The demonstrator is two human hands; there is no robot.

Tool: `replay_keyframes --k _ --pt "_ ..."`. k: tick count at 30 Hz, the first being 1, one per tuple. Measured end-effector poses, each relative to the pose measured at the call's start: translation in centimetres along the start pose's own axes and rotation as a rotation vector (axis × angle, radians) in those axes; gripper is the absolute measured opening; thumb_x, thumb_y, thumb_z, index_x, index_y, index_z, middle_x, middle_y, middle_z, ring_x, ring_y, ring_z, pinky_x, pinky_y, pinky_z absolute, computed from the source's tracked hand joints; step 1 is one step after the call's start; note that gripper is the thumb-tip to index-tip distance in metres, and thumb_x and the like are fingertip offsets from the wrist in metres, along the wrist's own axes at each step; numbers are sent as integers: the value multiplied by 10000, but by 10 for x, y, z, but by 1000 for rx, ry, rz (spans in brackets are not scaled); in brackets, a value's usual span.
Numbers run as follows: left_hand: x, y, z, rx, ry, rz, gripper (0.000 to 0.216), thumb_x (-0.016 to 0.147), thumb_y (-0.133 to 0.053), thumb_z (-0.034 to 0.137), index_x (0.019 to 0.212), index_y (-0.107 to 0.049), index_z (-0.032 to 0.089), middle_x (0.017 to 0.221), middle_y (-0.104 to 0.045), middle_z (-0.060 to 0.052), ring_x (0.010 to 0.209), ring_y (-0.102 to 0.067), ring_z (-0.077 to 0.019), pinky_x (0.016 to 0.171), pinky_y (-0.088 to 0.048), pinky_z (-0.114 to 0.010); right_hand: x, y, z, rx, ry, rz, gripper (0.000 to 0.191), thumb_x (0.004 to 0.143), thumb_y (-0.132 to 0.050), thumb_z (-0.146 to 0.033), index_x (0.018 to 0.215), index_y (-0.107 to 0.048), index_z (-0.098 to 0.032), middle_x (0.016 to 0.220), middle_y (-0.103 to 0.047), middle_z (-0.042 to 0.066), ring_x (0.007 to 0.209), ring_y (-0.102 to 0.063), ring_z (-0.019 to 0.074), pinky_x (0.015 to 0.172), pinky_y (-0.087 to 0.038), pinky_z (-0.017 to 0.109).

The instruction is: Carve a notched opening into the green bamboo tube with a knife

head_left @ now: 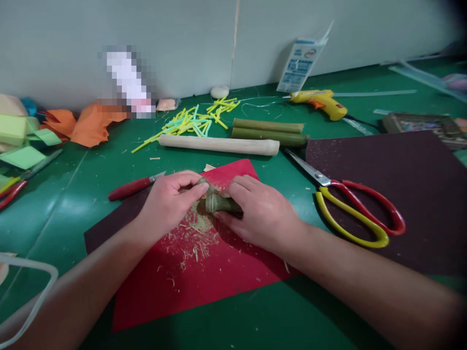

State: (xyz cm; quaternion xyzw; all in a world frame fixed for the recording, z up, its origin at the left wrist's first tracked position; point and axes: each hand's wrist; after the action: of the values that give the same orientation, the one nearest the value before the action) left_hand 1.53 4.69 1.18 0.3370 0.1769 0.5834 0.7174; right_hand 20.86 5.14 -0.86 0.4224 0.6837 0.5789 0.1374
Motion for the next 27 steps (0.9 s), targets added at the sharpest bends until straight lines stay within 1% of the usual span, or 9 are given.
replay_keyframes --k 4,6,9,12,15,18,20,23,27 --pt "-3 0 1 53 -67 -2 165 861 -522 259 812 -650 168 846 -663 -17 776 -591 -144 712 -465 -273 0 -1 0 -7 -16 -14 195 777 -587 -369 798 -541 -180 807 -563 33 792 -503 186 640 -361 307" --pt "-4 0 1 95 -140 1 150 858 -523 244 866 -656 175 900 -675 -27 825 -606 -153 763 -477 -283 0 -1 -1 4 -22 -22 196 778 -585 -369 815 -544 -181 822 -569 34 803 -505 186 645 -364 306" --pt "-6 1 -1 152 -290 -29 156 849 -533 223 950 -646 187 971 -680 -34 906 -614 -166 837 -477 -298 0 0 -1 16 -30 -24 191 780 -580 -366 810 -541 -181 825 -572 37 808 -505 185 641 -367 302" --pt "-6 2 -5 178 -369 -39 152 836 -565 237 959 -636 186 962 -682 -36 913 -616 -164 846 -476 -292 0 1 -2 15 -32 -24 180 783 -576 -356 801 -539 -181 821 -575 39 804 -505 185 639 -369 301" --pt "-6 3 -7 151 -365 -55 190 808 -611 288 966 -631 184 959 -675 -45 908 -611 -169 837 -477 -295 0 2 -1 23 -21 -31 168 783 -574 -341 803 -541 -178 822 -579 44 804 -506 187 651 -377 302" --pt "-4 2 -6 91 -316 -84 181 827 -584 291 964 -633 182 971 -660 -52 911 -597 -171 834 -469 -306 0 3 -1 29 -10 -33 164 775 -581 -331 807 -548 -173 823 -584 51 809 -508 192 665 -389 307" --pt "-3 2 -6 60 -253 -88 150 856 -539 283 898 -638 178 928 -650 -42 863 -587 -158 794 -464 -295 0 3 -1 32 -8 -30 171 775 -581 -335 814 -555 -170 828 -587 53 807 -511 194 668 -398 311" --pt "-1 0 -6 37 -172 -110 204 884 -491 293 780 -611 166 826 -620 -20 776 -558 -136 725 -442 -272 -1 3 0 55 6 -32 196 786 -567 -351 842 -564 -163 851 -595 57 817 -520 198 676 -412 313" --pt "-1 0 -6 22 -156 -181 244 893 -473 314 744 -588 160 759 -590 -6 730 -532 -125 686 -426 -260 -4 3 2 98 52 -56 217 788 -565 -362 868 -565 -160 878 -608 64 825 -530 196 680 -423 308"
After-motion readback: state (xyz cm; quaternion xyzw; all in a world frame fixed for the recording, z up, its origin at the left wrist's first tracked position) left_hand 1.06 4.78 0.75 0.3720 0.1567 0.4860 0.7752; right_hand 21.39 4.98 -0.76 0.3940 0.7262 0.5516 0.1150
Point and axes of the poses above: each hand's wrist, its own x-axis towards the middle knuckle, its own y-axis out of the back of the hand, z = x × y
